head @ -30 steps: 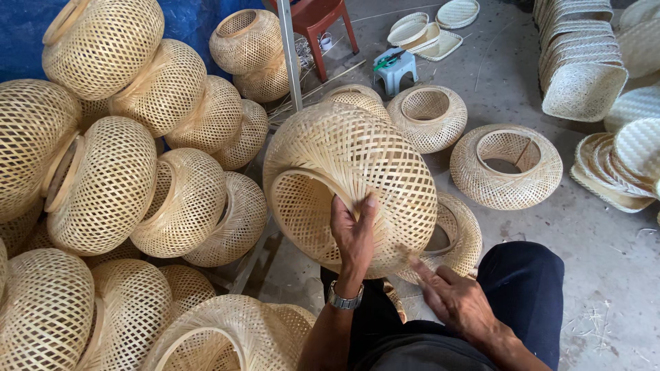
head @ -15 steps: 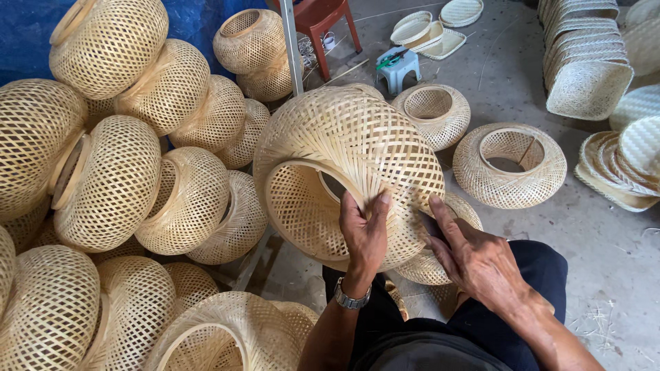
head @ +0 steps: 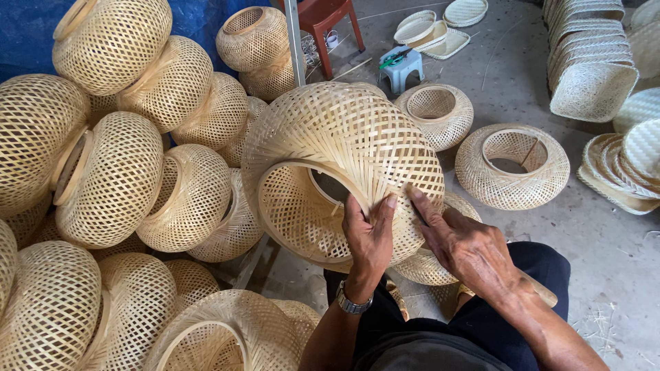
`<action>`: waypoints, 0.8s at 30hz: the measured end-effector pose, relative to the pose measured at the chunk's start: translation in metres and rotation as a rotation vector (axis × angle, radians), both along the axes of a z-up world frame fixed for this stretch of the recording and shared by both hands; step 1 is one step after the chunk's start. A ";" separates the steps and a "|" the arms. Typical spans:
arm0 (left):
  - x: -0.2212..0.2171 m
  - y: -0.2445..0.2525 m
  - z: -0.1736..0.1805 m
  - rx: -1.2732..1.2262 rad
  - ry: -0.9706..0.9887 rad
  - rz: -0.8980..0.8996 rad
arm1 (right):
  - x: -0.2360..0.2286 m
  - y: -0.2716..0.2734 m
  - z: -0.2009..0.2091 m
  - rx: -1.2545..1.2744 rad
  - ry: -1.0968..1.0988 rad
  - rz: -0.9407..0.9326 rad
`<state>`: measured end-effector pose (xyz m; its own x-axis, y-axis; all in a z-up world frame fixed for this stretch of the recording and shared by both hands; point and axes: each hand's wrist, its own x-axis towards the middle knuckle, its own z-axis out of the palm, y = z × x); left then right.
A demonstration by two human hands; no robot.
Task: The person is finishing a woven bamboo basket by securing the rim. Using a wooden mallet, they tap a circular bamboo strip into place around the basket's opening. They rotate the basket to work around the circumference, ensuring the rim is flush and secure.
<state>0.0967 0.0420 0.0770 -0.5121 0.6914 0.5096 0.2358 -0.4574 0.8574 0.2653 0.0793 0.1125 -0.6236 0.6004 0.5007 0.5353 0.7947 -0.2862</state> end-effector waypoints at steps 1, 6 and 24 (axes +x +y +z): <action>0.000 0.000 0.000 0.002 -0.013 -0.003 | -0.001 0.001 -0.001 0.035 -0.002 0.010; -0.002 0.000 -0.004 -0.023 -0.035 0.023 | -0.008 0.003 -0.012 0.085 -0.016 -0.002; -0.026 0.018 -0.036 -0.012 -0.255 0.030 | 0.018 -0.042 -0.135 -0.393 -0.021 0.350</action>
<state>0.0708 0.0597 0.0406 -0.6434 0.6792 0.3533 0.0244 -0.4430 0.8962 0.2833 0.0369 -0.0221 -0.8281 0.4944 0.2643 0.2661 0.7617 -0.5908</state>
